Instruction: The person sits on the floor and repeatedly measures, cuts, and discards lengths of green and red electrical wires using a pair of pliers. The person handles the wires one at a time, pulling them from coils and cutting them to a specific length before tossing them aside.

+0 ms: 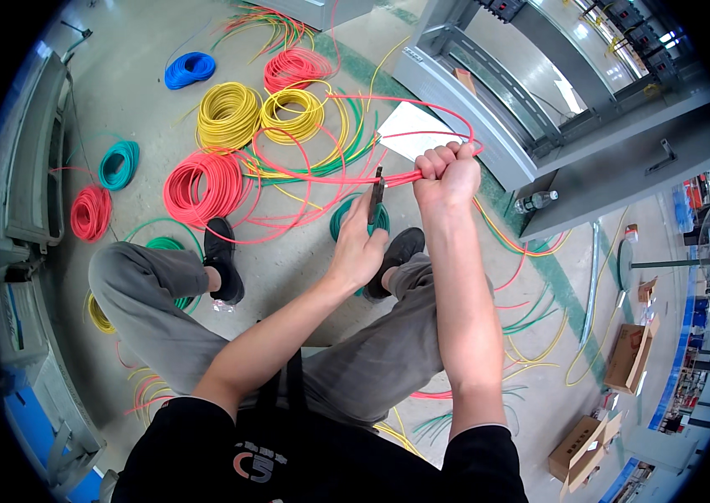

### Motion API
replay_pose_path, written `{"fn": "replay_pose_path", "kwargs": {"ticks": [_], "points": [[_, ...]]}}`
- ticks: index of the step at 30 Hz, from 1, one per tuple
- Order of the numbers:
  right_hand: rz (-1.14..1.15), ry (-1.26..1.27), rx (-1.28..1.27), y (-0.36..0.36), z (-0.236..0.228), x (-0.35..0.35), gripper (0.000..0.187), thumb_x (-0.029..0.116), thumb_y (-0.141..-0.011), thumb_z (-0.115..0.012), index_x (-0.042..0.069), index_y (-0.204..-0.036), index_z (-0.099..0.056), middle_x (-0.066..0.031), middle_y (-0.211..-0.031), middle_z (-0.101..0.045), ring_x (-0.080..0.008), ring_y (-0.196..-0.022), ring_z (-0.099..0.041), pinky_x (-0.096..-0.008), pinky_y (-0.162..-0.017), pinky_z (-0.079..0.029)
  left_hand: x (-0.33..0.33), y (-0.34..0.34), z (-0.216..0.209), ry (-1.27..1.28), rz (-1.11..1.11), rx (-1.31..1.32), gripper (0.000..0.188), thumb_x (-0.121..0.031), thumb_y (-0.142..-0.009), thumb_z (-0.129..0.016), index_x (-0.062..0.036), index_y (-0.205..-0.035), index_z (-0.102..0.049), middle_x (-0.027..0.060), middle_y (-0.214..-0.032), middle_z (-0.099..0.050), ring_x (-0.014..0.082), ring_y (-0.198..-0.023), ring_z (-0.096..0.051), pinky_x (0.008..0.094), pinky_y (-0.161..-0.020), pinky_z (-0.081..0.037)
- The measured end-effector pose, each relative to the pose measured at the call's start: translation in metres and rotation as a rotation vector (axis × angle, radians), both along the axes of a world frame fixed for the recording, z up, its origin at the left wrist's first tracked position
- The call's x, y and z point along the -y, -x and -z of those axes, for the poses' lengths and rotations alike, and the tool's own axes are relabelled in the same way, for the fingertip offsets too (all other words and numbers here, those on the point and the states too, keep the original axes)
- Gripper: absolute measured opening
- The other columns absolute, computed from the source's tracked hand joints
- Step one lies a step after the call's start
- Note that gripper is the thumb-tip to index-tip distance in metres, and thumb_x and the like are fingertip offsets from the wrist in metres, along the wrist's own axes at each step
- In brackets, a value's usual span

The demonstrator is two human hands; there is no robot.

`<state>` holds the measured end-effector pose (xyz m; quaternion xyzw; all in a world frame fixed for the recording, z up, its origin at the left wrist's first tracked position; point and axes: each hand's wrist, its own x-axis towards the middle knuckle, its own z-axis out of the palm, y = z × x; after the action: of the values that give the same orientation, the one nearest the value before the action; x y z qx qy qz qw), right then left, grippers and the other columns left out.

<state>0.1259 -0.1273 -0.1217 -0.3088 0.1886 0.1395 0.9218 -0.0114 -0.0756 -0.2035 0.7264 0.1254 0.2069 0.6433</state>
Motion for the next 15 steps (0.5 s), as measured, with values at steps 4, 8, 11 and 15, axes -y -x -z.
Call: {"fn": "replay_pose_path", "kwargs": {"ticks": [4, 8, 11, 15], "points": [[-0.015, -0.017, -0.005, 0.001, 0.002, 0.003, 0.040, 0.036, -0.101, -0.030, 0.010, -0.071, -0.038, 0.0056, -0.052, -0.022, -0.0084, -0.042, -0.015, -0.0258, -0.040, -0.015, 0.001, 0.000, 0.001, -0.026, -0.015, -0.020, 0.058, -0.001, -0.068, -0.048, 0.0022, -0.126, -0.044, 0.0152, -0.118, -0.051, 0.0247, -0.109, -0.050, 0.0330, -0.094, -0.040], [-0.016, -0.025, 0.002, 0.001, 0.003, 0.003, 0.040, 0.035, -0.101, -0.031, 0.010, -0.071, -0.038, 0.0055, -0.053, -0.022, -0.0084, -0.043, -0.015, -0.0259, -0.040, -0.015, 0.004, 0.000, 0.000, -0.014, -0.027, 0.001, 0.049, -0.002, -0.069, -0.048, 0.0046, -0.117, -0.046, 0.0179, -0.106, -0.052, 0.0303, -0.101, -0.050, 0.0363, -0.092, -0.039], [-0.013, -0.020, 0.006, 0.003, 0.001, 0.002, 0.040, 0.035, -0.101, -0.031, 0.010, -0.072, -0.038, 0.0054, -0.053, -0.022, -0.0085, -0.043, -0.015, -0.0259, -0.040, -0.015, 0.004, -0.001, 0.005, 0.043, -0.024, 0.021, 0.043, -0.001, -0.068, -0.047, 0.0055, -0.110, -0.048, 0.0177, -0.097, -0.053, 0.0311, -0.095, -0.052, 0.0371, -0.089, -0.039], [-0.005, -0.012, 0.012, 0.008, -0.003, -0.001, 0.039, 0.035, -0.101, -0.031, 0.010, -0.072, -0.038, 0.0053, -0.053, -0.022, -0.0086, -0.043, -0.015, -0.0259, -0.040, -0.015, 0.001, -0.002, 0.012, 0.220, 0.039, 0.043, 0.026, -0.006, -0.076, -0.051, -0.0012, -0.102, -0.051, 0.0064, -0.089, -0.055, 0.0139, -0.087, -0.051, 0.0305, -0.075, -0.042]]}}
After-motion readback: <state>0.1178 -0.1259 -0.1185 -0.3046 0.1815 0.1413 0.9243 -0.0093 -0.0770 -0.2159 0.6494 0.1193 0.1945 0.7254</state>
